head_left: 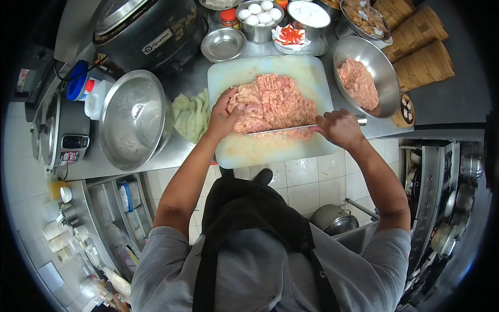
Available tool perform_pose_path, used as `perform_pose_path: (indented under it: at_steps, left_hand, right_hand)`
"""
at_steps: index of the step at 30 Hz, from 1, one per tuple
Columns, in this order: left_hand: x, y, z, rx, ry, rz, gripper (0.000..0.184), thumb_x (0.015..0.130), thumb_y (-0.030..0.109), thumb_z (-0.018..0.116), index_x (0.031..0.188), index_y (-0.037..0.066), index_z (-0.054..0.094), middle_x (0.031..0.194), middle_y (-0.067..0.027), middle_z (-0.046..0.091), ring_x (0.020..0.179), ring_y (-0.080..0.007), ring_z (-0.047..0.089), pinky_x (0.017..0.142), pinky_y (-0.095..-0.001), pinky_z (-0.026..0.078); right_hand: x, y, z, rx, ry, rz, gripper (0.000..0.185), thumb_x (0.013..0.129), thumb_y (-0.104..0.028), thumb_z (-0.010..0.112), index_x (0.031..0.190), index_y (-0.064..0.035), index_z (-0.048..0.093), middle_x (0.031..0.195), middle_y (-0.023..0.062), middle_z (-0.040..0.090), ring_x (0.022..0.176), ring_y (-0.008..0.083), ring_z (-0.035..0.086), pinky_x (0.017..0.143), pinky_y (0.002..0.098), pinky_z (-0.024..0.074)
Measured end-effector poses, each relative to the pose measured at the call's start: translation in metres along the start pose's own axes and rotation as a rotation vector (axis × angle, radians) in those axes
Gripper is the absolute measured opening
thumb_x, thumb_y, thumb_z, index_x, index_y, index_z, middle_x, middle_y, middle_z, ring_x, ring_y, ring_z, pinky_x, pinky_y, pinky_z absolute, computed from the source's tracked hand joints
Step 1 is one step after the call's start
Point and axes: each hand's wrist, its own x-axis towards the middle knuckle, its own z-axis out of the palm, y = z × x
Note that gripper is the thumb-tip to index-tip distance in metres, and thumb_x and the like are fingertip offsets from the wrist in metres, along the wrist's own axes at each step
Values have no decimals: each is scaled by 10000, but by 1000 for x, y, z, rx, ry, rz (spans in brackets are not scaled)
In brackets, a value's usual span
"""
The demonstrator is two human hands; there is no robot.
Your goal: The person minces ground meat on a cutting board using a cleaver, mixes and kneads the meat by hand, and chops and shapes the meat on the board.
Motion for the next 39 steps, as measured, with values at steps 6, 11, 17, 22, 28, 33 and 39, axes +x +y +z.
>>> perform_pose_path:
  at_steps: [6, 11, 17, 22, 28, 33, 39]
  left_hand:
    - [7, 1, 6, -40, 66, -109, 502, 933, 208, 652, 1347, -30, 496, 1349, -161, 521, 1233, -229, 509, 1054, -334, 389]
    - [17, 26, 12, -45, 120, -214, 484, 944, 217, 638, 1340, -28, 506, 1332, -137, 532, 1184, -208, 538, 1027, -328, 420]
    - [-4, 12, 7, 42, 162, -22, 547, 952, 226, 607, 1406, -18, 424, 1444, -183, 415, 1329, -269, 422, 1100, -387, 347]
    - [-39, 24, 5, 320, 89, 140, 724, 908, 298, 645, 1467, -14, 308, 1498, -282, 297, 1418, -397, 274, 1150, -448, 257]
    - [-25, 16, 5, 304, 32, 138, 728, 889, 273, 680, 1453, -22, 326, 1477, -281, 332, 1396, -397, 315, 1133, -450, 294]
    - [-9, 15, 15, 336, 95, 180, 685, 883, 248, 693, 1417, -40, 375, 1418, -264, 412, 1338, -380, 396, 1099, -430, 346]
    - [7, 11, 23, 292, 161, 147, 649, 880, 263, 705, 1370, -62, 431, 1346, -247, 494, 1261, -367, 481, 1071, -418, 377]
  right_hand:
    - [12, 13, -1, -82, 62, -20, 365, 882, -480, 587, 770, -133, 600, 590, 22, 571, 542, 224, 605, 533, 354, 471]
    - [16, 18, 3, -78, 80, 29, 353, 872, -468, 606, 772, -129, 600, 585, 31, 569, 551, 232, 615, 535, 360, 476]
    - [-17, -8, -10, -79, 59, 73, 311, 825, -389, 679, 729, -119, 558, 569, 33, 551, 542, 242, 613, 528, 370, 476]
    - [-52, -22, -9, 29, -28, 205, 339, 849, -402, 675, 710, -115, 560, 599, 41, 577, 561, 250, 620, 553, 378, 487]
    - [-54, -15, -5, 74, -90, 105, 364, 862, -433, 654, 711, -111, 578, 592, 47, 576, 553, 252, 618, 544, 369, 486]
    - [-20, -5, 7, 22, -47, 175, 331, 832, -426, 669, 715, -131, 575, 605, 32, 581, 559, 227, 620, 541, 366, 474]
    - [-2, 14, 14, -17, -43, 164, 333, 734, -417, 736, 720, -127, 574, 610, 30, 555, 577, 230, 600, 569, 377, 460]
